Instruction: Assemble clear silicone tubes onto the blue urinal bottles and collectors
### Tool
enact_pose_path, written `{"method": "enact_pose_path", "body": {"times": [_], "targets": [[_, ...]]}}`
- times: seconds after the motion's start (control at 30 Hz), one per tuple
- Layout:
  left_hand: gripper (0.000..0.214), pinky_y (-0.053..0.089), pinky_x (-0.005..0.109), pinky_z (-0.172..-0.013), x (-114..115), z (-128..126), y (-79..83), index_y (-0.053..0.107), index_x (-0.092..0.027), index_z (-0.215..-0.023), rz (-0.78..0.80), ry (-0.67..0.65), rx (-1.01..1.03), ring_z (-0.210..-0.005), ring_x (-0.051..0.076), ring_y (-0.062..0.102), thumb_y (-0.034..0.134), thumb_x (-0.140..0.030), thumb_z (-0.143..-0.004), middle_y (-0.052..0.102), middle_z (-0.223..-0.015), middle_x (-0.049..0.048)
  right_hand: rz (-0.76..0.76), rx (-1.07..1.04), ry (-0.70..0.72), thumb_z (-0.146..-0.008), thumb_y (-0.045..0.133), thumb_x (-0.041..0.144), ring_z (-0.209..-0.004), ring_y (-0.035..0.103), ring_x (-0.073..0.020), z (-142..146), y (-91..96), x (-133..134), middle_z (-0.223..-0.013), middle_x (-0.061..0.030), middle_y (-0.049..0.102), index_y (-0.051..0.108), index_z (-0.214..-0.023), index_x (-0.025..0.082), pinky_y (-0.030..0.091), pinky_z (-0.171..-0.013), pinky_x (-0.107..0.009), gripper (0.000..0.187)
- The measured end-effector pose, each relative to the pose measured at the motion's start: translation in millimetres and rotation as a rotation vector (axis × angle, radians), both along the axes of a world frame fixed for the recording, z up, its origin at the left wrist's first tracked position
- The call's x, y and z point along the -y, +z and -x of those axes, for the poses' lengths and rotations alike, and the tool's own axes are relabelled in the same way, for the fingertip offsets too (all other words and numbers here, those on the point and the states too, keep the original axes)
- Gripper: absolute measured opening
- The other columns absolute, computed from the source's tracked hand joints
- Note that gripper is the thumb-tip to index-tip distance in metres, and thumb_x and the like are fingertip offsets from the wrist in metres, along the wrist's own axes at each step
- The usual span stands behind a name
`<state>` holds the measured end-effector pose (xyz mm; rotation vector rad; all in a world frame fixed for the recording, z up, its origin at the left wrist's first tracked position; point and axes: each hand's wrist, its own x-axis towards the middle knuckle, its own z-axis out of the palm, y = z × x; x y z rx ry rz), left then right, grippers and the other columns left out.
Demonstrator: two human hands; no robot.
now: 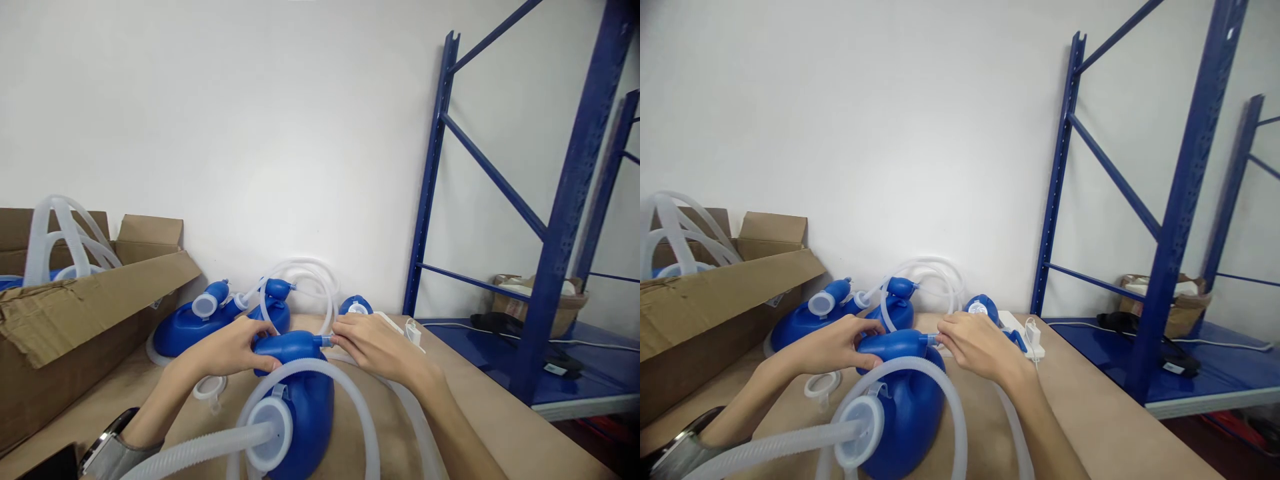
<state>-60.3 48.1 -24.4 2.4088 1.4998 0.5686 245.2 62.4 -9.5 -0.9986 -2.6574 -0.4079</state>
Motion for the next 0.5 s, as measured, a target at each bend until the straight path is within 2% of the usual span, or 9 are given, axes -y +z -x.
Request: {"method": "enact_pose_path", "body": {"times": [0.1, 0.17, 0.23, 0.3, 0.4, 0.5], "targets": [[0.064, 0.045, 0.031, -0.072, 3.0, 1.5, 3.6, 0.072, -0.024, -0.111, 0.069, 0.02, 0.0, -0.086, 0.025, 0.062, 0.066, -0.075, -0.073, 0.068, -0.095, 0.005, 0.03, -0.026, -0.079, -0.108, 0.037, 0.035, -0.082, 0.063, -0.0197, -13.1, 2.8, -3.3, -0.088, -0.0035, 0.067, 0.065, -0.087, 0.02, 0.038, -0.068, -0.031, 0.038], [0.061, 0.046, 0.031, -0.073, 5.6, -0.6, 6.1, 0.071, -0.025, -0.112, 0.082, 0.024, -0.008, -0.086, 0.025, 0.062, 0.065, -0.072, -0.075, 0.069, -0.096, 0.0046, 0.07, -0.039, -0.122, -0.107, 0.038, 0.038, -0.094, 0.064, -0.0232, -17.9, 3.7, -2.5, -0.101, -0.0054, 0.069, 0.07, -0.107, 0.023, 0.043, -0.075, -0.034, 0.036], [0.059, 0.046, 0.032, -0.075, 8.5, -4.9, 7.7, 0.07, -0.026, -0.115, 0.079, 0.013, -0.024, -0.091, 0.026, 0.063, 0.065, -0.07, -0.077, 0.07, -0.099, 0.0045, 0.117, -0.064, -0.127, -0.107, 0.036, 0.037, -0.11, 0.062, -0.0269, -16.1, 3.6, 1.3, -0.119, -0.0083, 0.067, 0.06, -0.138, 0.026, 0.046, -0.088, -0.038, 0.041], [0.059, 0.048, 0.032, -0.079, 11.5, -9.5, 8.4, 0.068, -0.027, -0.119, 0.081, 0.004, -0.042, -0.1, 0.028, 0.063, 0.065, -0.069, -0.078, 0.071, -0.105, 0.0045, 0.206, -0.106, -0.095, -0.107, 0.031, 0.037, -0.124, 0.057, -0.0282, -8.0, 3.0, 7.2, -0.136, -0.0106, 0.062, 0.043, -0.154, 0.025, 0.044, -0.101, -0.042, 0.05], [0.063, 0.049, 0.034, -0.091, 15.3, -13.6, 8.5, 0.062, -0.031, -0.131, 0.123, 0.018, -0.045, -0.113, 0.029, 0.062, 0.065, -0.067, -0.08, 0.07, -0.12, 0.0044, 0.413, -0.147, -0.006, -0.106, 0.032, 0.049, -0.134, 0.053, -0.0289, 7.4, 1.4, 14.8, -0.148, -0.01, 0.056, 0.043, -0.155, 0.023, 0.04, -0.11, -0.042, 0.057], [0.067, 0.045, 0.038, -0.106, 17.6, -14.6, 8.2, 0.056, -0.033, -0.141, 0.16, 0.018, -0.032, -0.126, 0.03, 0.057, 0.063, -0.064, -0.082, 0.063, -0.137, 0.0043, 0.517, -0.177, 0.03, -0.102, 0.044, 0.055, -0.129, 0.058, -0.0306, 16.5, -1.7, 14.0, -0.143, -0.0099, 0.062, 0.053, -0.148, 0.023, 0.042, -0.108, -0.041, 0.057]]}}
